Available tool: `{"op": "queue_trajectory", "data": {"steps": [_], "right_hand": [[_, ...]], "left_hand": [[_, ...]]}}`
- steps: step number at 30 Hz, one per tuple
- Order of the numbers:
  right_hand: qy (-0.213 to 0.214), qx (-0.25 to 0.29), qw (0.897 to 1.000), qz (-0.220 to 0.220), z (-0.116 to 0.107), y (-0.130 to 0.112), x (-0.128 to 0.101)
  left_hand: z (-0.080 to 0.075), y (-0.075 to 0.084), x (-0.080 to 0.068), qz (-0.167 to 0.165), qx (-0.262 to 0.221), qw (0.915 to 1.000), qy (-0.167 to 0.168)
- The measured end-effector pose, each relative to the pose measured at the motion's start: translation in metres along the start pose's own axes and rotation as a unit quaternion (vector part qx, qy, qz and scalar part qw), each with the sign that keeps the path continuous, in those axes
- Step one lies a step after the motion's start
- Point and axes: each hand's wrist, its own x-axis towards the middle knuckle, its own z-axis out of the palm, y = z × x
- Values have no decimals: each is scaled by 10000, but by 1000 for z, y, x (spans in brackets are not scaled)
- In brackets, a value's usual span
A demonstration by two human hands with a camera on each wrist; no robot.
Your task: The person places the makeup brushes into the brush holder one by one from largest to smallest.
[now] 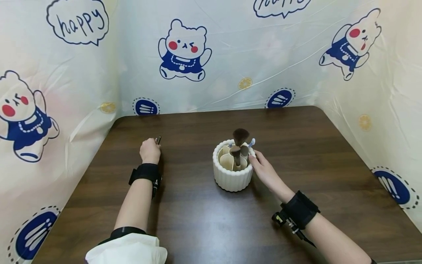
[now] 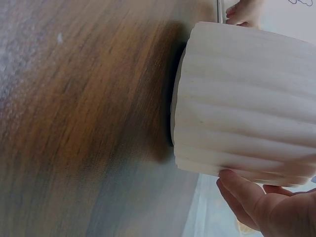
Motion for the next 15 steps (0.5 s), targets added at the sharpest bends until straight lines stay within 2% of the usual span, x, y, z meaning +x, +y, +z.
{"op": "queue_trajectory", "data": {"steps": [15], "right_hand": [[84,35,10000,-5,3,2,3]], "left_hand": [[0,-7,3,-321,327,9976,-511]]}}
